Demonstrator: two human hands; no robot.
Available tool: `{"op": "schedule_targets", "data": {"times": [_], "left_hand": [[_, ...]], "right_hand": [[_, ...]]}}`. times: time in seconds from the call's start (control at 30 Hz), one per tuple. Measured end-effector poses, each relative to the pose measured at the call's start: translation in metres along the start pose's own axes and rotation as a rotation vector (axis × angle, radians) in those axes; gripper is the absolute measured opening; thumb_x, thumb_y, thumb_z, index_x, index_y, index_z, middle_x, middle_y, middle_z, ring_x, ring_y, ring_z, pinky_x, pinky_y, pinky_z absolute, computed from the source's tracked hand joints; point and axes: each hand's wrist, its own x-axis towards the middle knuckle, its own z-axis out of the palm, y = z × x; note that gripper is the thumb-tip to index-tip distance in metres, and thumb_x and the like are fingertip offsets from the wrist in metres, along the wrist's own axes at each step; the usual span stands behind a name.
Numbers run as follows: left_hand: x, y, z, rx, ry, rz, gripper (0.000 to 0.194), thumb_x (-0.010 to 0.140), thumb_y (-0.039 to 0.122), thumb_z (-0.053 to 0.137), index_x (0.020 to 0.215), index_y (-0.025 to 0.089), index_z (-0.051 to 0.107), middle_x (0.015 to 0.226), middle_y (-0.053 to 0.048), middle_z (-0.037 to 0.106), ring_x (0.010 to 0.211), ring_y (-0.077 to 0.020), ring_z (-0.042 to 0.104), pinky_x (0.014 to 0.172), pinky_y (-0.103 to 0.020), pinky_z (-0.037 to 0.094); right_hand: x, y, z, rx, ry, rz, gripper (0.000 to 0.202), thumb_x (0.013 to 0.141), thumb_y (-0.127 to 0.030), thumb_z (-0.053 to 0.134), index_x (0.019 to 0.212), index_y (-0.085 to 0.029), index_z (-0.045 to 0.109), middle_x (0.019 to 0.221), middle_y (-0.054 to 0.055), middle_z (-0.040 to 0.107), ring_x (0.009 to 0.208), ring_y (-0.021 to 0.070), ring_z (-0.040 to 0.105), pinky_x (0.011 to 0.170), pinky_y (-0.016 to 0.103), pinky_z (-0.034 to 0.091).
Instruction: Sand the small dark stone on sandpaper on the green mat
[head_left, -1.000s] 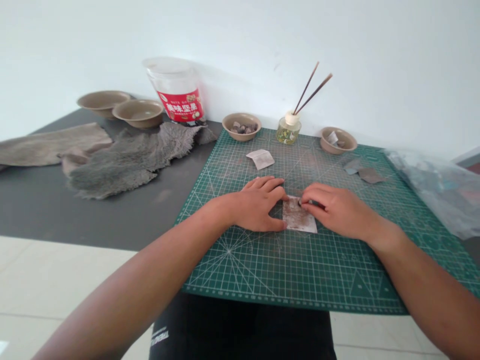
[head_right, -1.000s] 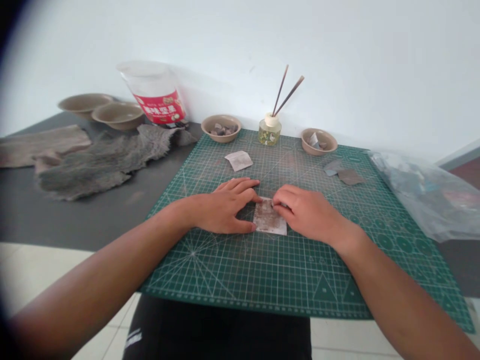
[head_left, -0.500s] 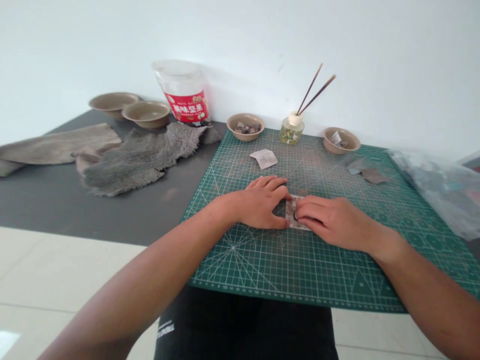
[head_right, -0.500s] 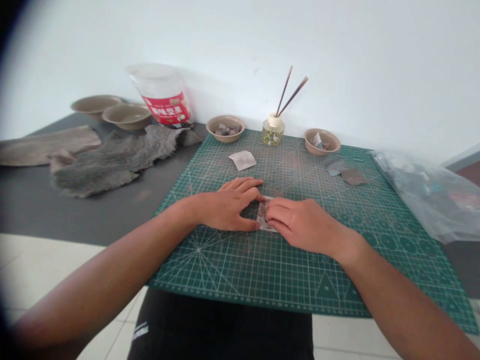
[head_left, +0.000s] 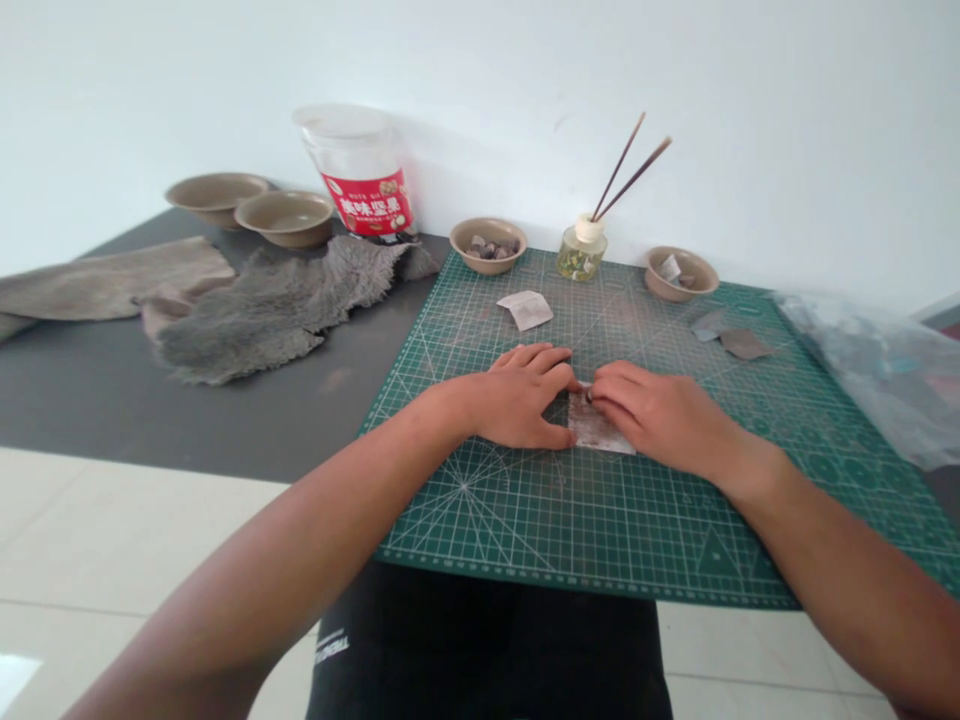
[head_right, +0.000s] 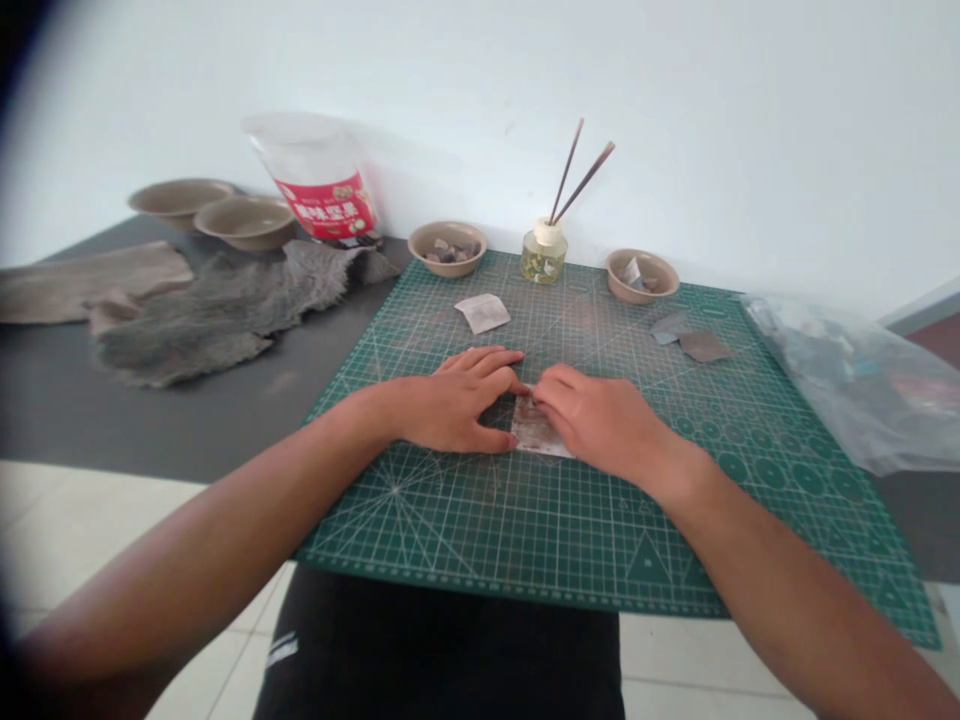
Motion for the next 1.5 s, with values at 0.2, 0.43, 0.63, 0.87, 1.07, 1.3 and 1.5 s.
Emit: {"op": "schedule_targets", "data": {"times": [0.2,0.43,0.63,0.87,1.07,1.3,1.5], "left_hand": [[0.0,0.0,0.002,0.013,0.005,0.003,0.069,0.086,0.065,0.058,0.14,0.024,0.045,0.165,-0.011,0.017,0.152,-0.0338,0.008,0.121,-0.051,0.015],[0.001,-0.001,0.002,0.016,0.016,0.002,0.068,0.087,0.063,0.058,0.14,0.024,0.046,0.165,-0.012,0.017,0.152,-0.0342,0.009,0.12,-0.052,0.015],[0.0,-0.001,0.002,0.009,0.014,0.013,0.07,0.086,0.065,0.057,0.141,0.025,0.044,0.165,-0.012,0.017,0.152,-0.0336,0.008,0.12,-0.052,0.016],[0.001,-0.001,0.001,0.011,-0.005,-0.004,0.068,0.086,0.064,0.057,0.14,0.025,0.044,0.165,-0.012,0.015,0.153,-0.034,0.007,0.12,-0.052,0.014],[0.001,0.0,0.0,0.002,-0.005,0.009,0.068,0.087,0.064,0.056,0.141,0.024,0.044,0.165,-0.012,0.015,0.152,-0.0342,0.007,0.12,-0.053,0.013],[0.0,0.001,0.0,0.003,-0.003,-0.002,0.067,0.086,0.064,0.058,0.139,0.026,0.045,0.165,-0.01,0.017,0.153,-0.0328,0.008,0.12,-0.052,0.015],[0.001,-0.001,0.001,0.003,-0.002,-0.006,0.069,0.086,0.062,0.058,0.142,0.025,0.044,0.165,-0.012,0.016,0.152,-0.034,0.008,0.12,-0.053,0.014]], "right_hand": [[-0.004,0.002,-0.007,0.199,-0.126,-0.082,0.014,0.099,-0.026,0.051,0.099,-0.024,0.065,0.106,0.002,0.07,0.089,0.0175,0.066,0.075,0.03,0.049],[0.001,0.004,-0.005,0.177,-0.016,0.033,0.014,0.099,-0.026,0.05,0.098,-0.023,0.064,0.103,0.005,0.07,0.089,0.0198,0.067,0.077,0.032,0.049],[-0.002,0.002,-0.006,0.296,-0.115,-0.084,0.013,0.098,-0.026,0.052,0.099,-0.024,0.065,0.106,0.003,0.069,0.091,0.0178,0.066,0.079,0.031,0.049],[0.001,0.008,-0.005,0.258,-0.042,0.036,0.01,0.095,-0.026,0.056,0.094,-0.023,0.066,0.098,0.003,0.07,0.086,0.0192,0.066,0.078,0.033,0.048],[0.002,0.001,-0.003,0.292,-0.053,-0.057,0.015,0.098,-0.025,0.051,0.102,-0.024,0.065,0.11,0.004,0.068,0.097,0.0195,0.065,0.081,0.032,0.049],[0.001,0.008,-0.008,0.331,-0.124,-0.075,0.012,0.096,-0.026,0.055,0.095,-0.024,0.067,0.1,0.002,0.07,0.089,0.0184,0.065,0.08,0.033,0.049],[0.005,0.011,-0.002,0.244,0.027,0.039,0.013,0.096,-0.024,0.053,0.098,-0.023,0.066,0.103,0.004,0.069,0.093,0.0204,0.065,0.083,0.034,0.048]]}}
